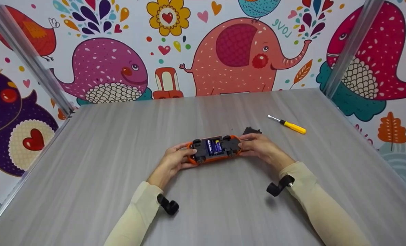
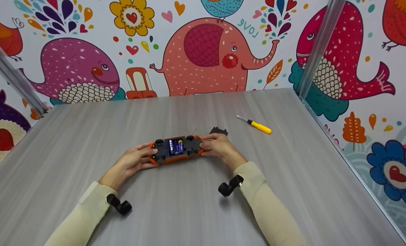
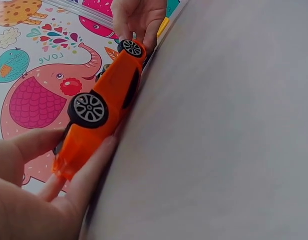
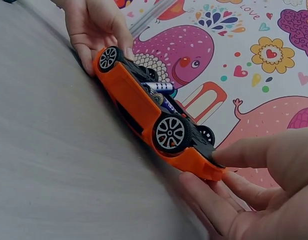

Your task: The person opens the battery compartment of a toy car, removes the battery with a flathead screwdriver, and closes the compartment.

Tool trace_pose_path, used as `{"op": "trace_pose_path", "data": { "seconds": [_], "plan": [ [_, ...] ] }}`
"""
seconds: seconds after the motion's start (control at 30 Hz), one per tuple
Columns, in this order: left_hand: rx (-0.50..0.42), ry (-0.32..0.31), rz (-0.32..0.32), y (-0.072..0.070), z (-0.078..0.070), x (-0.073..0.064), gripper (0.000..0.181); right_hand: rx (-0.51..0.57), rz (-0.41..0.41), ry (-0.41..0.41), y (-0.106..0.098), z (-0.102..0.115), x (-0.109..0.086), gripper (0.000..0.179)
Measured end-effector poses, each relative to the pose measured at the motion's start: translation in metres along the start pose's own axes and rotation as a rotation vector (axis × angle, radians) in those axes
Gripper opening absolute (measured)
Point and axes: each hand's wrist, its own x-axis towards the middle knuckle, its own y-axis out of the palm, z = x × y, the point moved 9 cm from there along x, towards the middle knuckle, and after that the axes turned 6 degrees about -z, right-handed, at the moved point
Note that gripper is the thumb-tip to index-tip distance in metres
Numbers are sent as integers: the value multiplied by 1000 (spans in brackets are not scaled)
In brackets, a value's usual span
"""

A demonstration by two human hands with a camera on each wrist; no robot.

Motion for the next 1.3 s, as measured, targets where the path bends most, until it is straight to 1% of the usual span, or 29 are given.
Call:
{"op": "trace_pose_path", "data": {
  "seconds": [0.13,0.3,0.47,0.6,0.77,0.93,1.13,1.2,1.3],
  "plan": [
    [7,-1,4,0,0,0,56,-64,-25,-5,-1,5,-3,44],
    [18,3,0,2,0,0,54,-152,-38,-49,-3,17,-8,46],
    [22,15,16,5,-1,1,53,-303,-77,-118,-2,34,-14,49],
    [20,16,17,5,-1,1,52,-400,-109,-186,4,48,-19,46],
    [22,13,14,3,0,2,53,-450,-131,-247,17,60,-18,41],
    [16,-2,1,1,2,1,54,-469,-102,-226,31,59,-14,41],
    [19,5,13,2,1,1,53,-498,-95,-153,44,55,-11,39],
    [23,10,15,2,0,0,53,-500,-92,-142,48,56,-10,39],
    [30,15,16,2,0,0,54,-513,-89,-152,55,59,-9,38]
  ]
}}
